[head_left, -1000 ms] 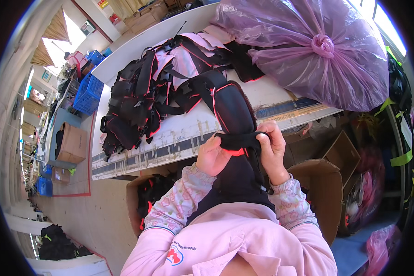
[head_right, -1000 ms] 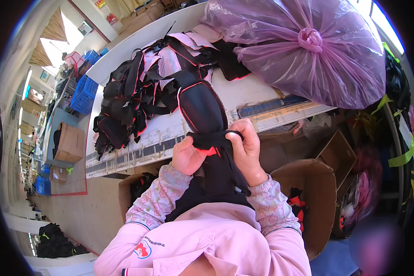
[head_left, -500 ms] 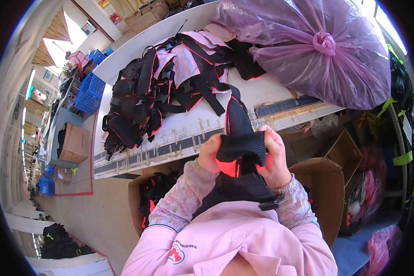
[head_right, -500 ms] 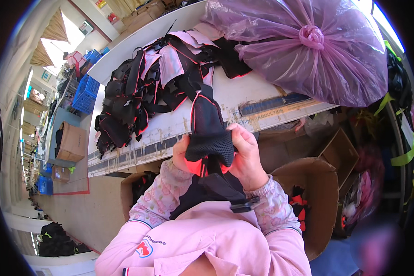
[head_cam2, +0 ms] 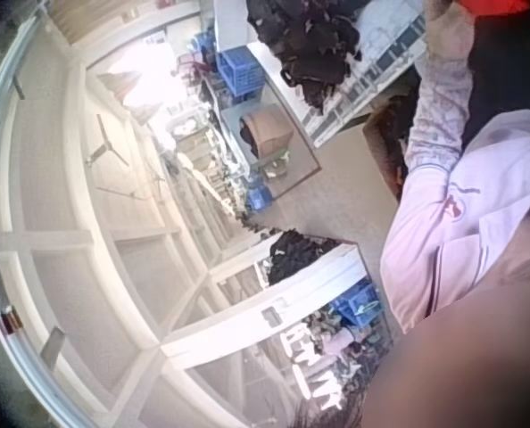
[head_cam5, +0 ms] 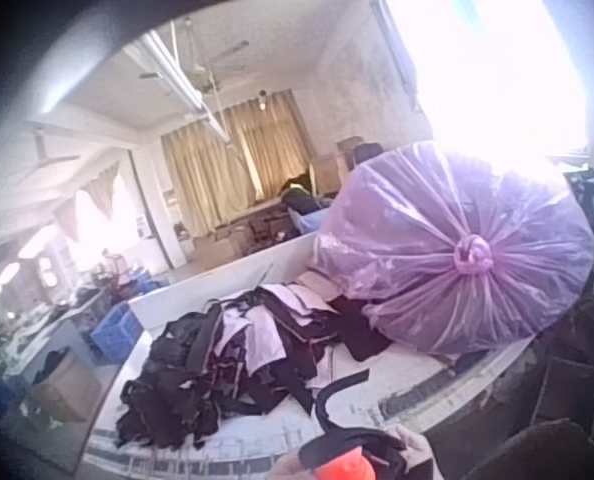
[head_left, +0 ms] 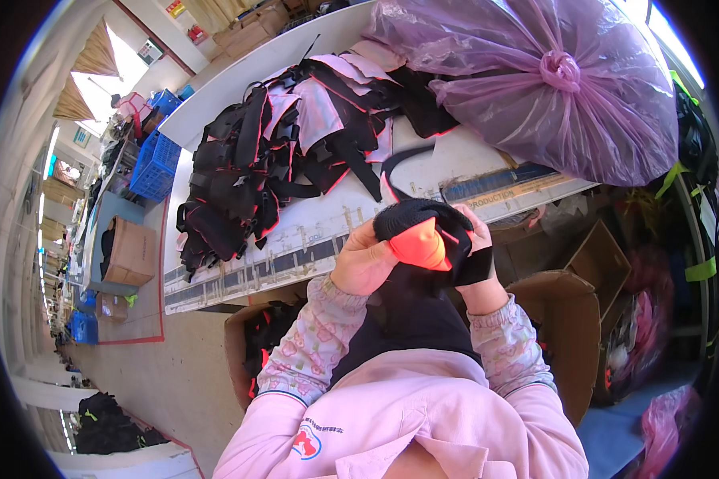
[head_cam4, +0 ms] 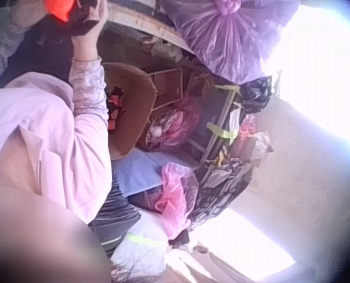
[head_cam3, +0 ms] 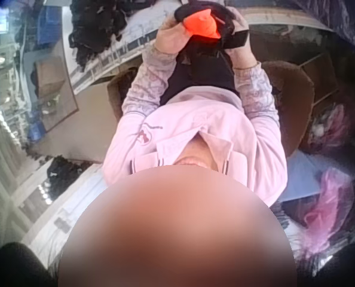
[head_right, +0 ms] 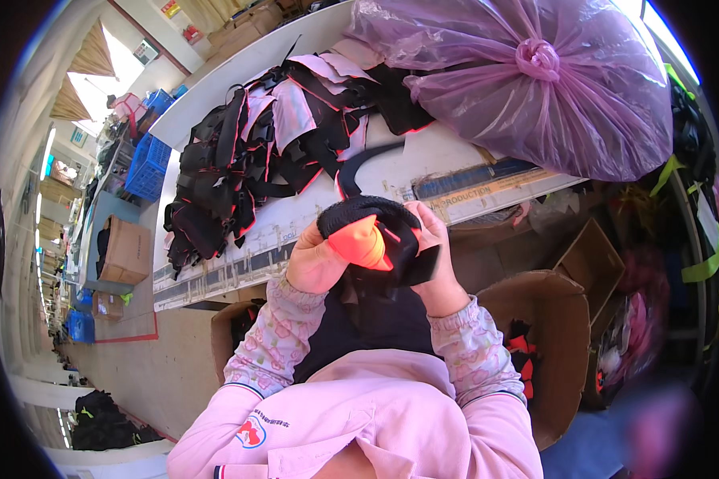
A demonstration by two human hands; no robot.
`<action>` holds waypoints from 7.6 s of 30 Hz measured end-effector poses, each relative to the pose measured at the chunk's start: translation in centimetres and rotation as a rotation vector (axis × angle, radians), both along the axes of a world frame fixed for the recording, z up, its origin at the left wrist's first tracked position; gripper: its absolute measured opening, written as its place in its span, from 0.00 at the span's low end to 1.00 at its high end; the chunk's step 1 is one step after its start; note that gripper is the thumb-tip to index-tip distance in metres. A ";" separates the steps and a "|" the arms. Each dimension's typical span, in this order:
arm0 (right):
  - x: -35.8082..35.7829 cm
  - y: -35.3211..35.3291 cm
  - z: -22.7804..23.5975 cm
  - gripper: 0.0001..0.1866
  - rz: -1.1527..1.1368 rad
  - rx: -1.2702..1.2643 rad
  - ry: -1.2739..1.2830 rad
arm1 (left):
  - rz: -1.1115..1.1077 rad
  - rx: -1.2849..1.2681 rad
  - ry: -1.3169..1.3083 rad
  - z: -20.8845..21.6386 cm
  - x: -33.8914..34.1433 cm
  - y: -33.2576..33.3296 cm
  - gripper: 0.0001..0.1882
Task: The person is inspecting and folding life jacket components at a factory workstation.
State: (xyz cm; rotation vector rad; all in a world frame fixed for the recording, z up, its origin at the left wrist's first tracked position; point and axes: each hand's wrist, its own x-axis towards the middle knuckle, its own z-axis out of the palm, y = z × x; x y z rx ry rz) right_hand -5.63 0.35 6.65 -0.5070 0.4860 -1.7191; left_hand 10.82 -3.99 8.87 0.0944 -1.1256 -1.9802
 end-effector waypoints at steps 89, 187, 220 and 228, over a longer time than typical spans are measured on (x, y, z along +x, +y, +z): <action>0.8 4.8 0.2 0.27 0.472 0.228 0.984 | -0.067 -0.258 -0.889 -0.1 -1.8 -7.0 0.09; 7.4 -2.9 -8.5 0.08 -0.274 -0.121 1.676 | 0.784 -0.852 -1.213 -15.7 5.1 -1.4 0.26; 4.6 -2.0 -1.8 0.06 0.115 0.122 0.055 | 0.435 -0.056 -0.479 -4.9 3.8 -2.1 0.15; 1.9 -1.3 -0.2 0.05 -0.046 0.029 -0.011 | 0.129 0.563 -0.154 -4.6 1.2 1.0 0.11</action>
